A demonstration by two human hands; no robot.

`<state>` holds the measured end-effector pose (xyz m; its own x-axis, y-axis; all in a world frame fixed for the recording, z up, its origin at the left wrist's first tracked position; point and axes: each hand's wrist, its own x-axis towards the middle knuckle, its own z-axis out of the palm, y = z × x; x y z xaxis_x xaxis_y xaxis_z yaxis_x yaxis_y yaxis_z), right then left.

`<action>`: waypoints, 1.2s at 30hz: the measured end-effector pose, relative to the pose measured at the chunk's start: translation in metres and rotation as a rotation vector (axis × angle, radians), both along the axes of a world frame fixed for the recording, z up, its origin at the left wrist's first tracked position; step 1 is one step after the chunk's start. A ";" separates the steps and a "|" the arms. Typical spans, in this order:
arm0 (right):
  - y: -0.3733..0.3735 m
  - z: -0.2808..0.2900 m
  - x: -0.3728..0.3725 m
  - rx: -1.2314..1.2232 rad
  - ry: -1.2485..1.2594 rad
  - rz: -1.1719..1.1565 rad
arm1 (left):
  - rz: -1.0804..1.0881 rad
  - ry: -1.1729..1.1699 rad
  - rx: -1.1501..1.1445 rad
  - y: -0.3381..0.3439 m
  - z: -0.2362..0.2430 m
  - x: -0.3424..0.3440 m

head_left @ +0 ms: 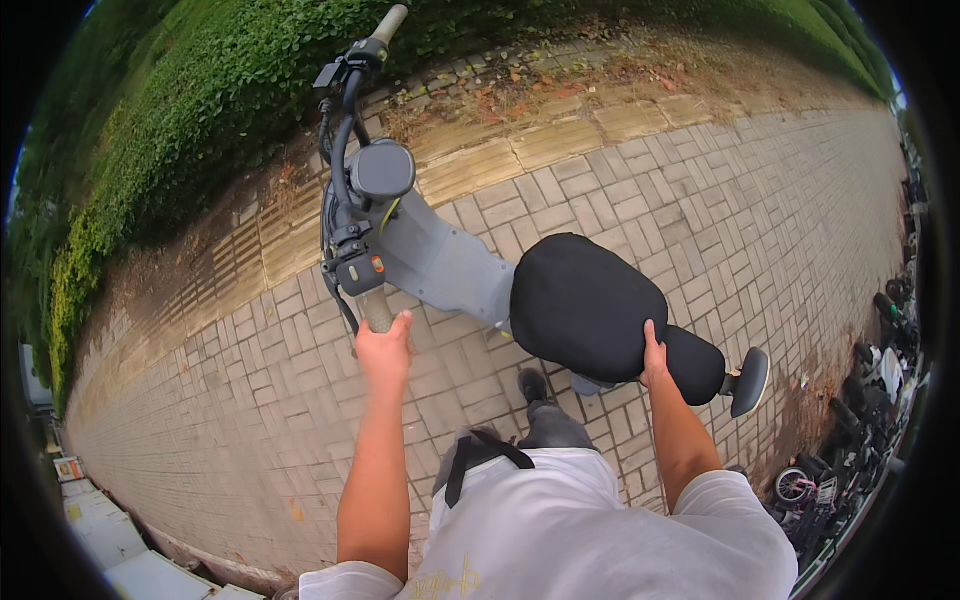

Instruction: The person moves a gray electric scooter from a parking area to a workshop, opens the seat to access the under-seat compartment, retrieves a wrench and an impact driver, and uses the impact driver to remove screws from the scooter's frame.

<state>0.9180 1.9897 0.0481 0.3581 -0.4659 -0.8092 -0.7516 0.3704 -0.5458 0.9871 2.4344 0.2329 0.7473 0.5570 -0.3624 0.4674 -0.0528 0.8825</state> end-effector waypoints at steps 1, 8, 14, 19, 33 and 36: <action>0.011 0.001 0.008 -0.005 0.000 0.001 | 0.033 -0.013 -0.039 0.011 0.000 0.004; 0.086 -0.007 0.045 0.052 -0.134 0.138 | 0.127 -0.013 -0.027 0.102 0.002 0.009; 0.166 0.000 0.059 0.146 -0.132 0.131 | 0.148 0.015 -0.006 0.180 0.007 0.005; 0.250 0.036 0.096 0.130 -0.107 0.302 | 0.204 0.003 -0.072 0.260 0.000 0.003; 0.684 0.209 0.219 0.202 -0.462 0.757 | 0.255 0.016 0.036 0.533 0.007 -0.008; 0.802 0.207 0.248 0.173 -0.455 0.979 | 0.292 0.075 0.105 0.585 0.007 -0.013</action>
<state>1.1661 2.7919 0.2554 0.7938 0.2912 -0.5340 -0.5032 -0.1788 -0.8455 0.9739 3.0195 0.2404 0.5234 0.7814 -0.3399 0.5398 0.0046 0.8418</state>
